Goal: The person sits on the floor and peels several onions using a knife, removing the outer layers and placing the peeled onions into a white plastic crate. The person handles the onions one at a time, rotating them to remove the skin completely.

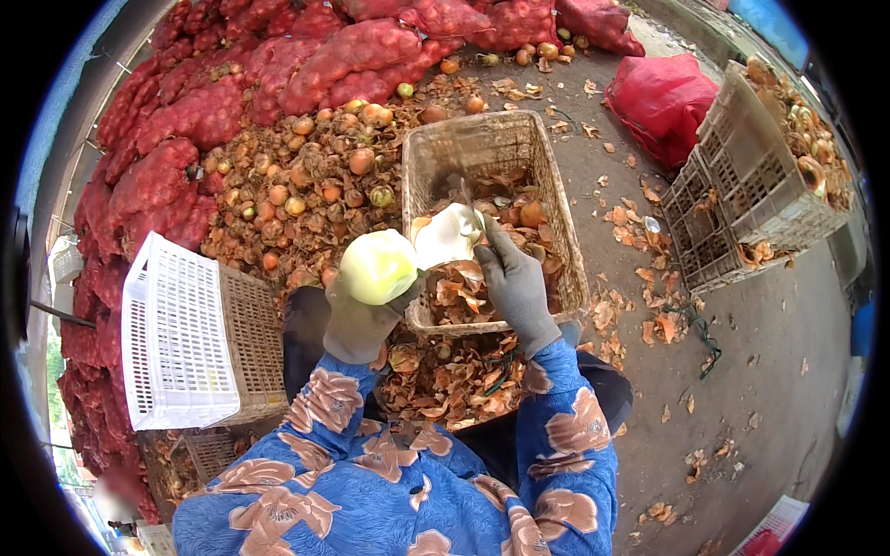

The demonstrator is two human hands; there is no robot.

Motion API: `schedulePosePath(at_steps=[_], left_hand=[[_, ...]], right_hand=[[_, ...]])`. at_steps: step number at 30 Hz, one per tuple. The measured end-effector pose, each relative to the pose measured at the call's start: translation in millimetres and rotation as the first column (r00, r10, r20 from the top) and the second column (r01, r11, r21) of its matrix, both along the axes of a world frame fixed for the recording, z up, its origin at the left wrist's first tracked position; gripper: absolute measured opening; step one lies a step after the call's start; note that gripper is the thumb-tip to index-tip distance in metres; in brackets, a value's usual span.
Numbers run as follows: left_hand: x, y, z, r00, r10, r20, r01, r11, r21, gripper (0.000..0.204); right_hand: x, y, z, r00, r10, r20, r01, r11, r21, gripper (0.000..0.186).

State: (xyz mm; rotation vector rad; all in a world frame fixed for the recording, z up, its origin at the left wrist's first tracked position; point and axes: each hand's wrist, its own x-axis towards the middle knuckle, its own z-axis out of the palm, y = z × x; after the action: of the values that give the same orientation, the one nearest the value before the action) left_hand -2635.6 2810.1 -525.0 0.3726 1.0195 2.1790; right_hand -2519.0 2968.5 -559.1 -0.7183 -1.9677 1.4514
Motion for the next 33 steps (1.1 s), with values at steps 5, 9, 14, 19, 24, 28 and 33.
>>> schedulePosePath(at_steps=[5,9,14,19,24,28,33], left_hand=[[-24,-23,-18,0.996,-0.043,0.073,0.035,0.993,0.109,0.058],[-68,-70,-37,0.963,-0.182,0.201,0.115,0.945,0.306,0.071],[-109,-132,-21,0.995,-0.017,0.098,-0.004,0.978,0.209,0.059],[-137,-187,3,0.997,0.08,0.004,-0.079,0.977,0.198,0.048],[-165,-262,43,0.85,0.513,-0.121,-0.5,0.857,0.122,0.064],[-217,-362,85,0.566,0.711,-0.418,-0.785,0.62,-0.008,0.045],[-249,-459,104,0.256,0.567,-0.783,-0.963,0.08,-0.257,0.061]], right_hand=[[-9,6,-3,0.976,-0.129,-0.177,0.099,0.981,-0.166,0.041],[-10,28,-6,0.988,-0.146,0.057,0.146,0.989,0.0,0.045],[-20,27,-12,0.943,-0.137,0.303,0.002,0.914,0.405,0.049],[-41,16,-6,0.899,-0.05,0.434,-0.091,0.95,0.297,0.045],[-59,11,-21,0.964,-0.006,0.268,-0.117,0.89,0.441,0.045],[-66,8,-13,0.953,0.018,0.303,-0.12,0.94,0.32,0.043],[-71,2,-11,0.947,0.027,0.321,-0.139,0.933,0.333,0.042]])
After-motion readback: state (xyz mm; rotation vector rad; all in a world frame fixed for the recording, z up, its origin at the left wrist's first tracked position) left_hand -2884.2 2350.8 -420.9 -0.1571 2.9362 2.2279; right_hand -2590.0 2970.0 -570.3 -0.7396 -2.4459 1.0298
